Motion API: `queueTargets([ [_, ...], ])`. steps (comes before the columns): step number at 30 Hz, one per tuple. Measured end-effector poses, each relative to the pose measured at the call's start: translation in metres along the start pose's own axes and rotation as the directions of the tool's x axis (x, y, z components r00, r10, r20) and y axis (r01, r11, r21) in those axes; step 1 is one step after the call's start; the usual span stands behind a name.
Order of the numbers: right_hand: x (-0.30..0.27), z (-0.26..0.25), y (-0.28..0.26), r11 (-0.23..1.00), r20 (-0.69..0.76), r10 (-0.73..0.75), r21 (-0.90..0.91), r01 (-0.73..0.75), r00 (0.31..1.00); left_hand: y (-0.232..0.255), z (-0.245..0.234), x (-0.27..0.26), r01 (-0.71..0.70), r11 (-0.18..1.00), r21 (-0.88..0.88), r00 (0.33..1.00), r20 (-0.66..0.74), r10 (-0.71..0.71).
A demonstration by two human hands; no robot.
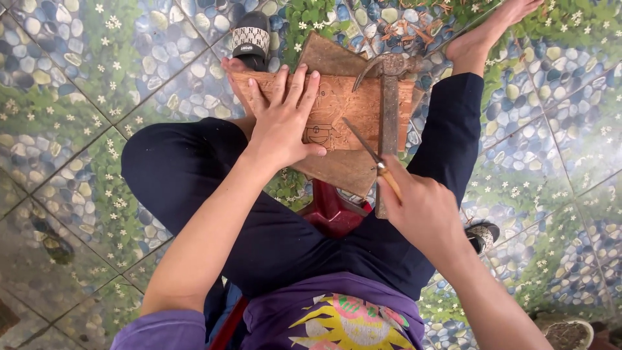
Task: Carving a detailed cartoon character into a wooden block using a hammer, chisel, and carving knife.
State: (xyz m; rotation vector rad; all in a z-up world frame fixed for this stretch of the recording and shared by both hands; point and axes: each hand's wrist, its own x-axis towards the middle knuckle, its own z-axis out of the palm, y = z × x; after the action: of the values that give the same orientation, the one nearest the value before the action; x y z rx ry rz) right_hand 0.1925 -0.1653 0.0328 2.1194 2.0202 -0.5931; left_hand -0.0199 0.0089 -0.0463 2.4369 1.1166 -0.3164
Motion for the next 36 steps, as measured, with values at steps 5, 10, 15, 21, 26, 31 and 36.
queueTargets([
  [5, -0.011, -0.009, -0.001, 0.984, 0.022, -0.015, -0.178, 0.019, 1.0, 0.001, -0.002, 0.0, 0.032, 0.999, 0.014, 0.999, 0.022, -0.032],
  [10, 0.007, 0.005, -0.009, 0.992, -0.024, 0.081, -0.096, -0.083, 0.996, 0.001, 0.001, -0.003, 0.02, 0.982, -0.187, 1.0, -0.013, -0.023],
  [15, -0.014, -0.024, -0.013, 0.981, 0.028, 0.063, -0.185, -0.057, 0.998, 0.001, 0.001, -0.007, 0.051, 0.98, -0.193, 0.999, 0.003, -0.051],
  [21, 0.0, -0.006, -0.002, 0.987, 0.012, 0.139, -0.087, -0.138, 0.99, -0.002, 0.001, -0.003, 0.026, 0.984, -0.176, 1.0, 0.003, -0.026],
  [26, 0.0, -0.02, -0.01, 0.986, -0.024, 0.163, -0.021, -0.163, 0.986, 0.002, 0.001, -0.003, 0.031, 0.986, -0.166, 1.0, 0.012, -0.029],
  [31, -0.004, -0.026, -0.003, 0.97, 0.052, 0.244, 0.003, -0.245, 0.968, 0.002, 0.001, -0.002, 0.043, 0.986, -0.161, 0.999, 0.025, -0.04],
  [36, 0.004, -0.016, -0.015, 0.964, 0.078, 0.25, 0.075, -0.256, 0.965, 0.002, -0.003, -0.001, 0.048, 0.985, -0.165, 0.998, 0.044, -0.041],
])
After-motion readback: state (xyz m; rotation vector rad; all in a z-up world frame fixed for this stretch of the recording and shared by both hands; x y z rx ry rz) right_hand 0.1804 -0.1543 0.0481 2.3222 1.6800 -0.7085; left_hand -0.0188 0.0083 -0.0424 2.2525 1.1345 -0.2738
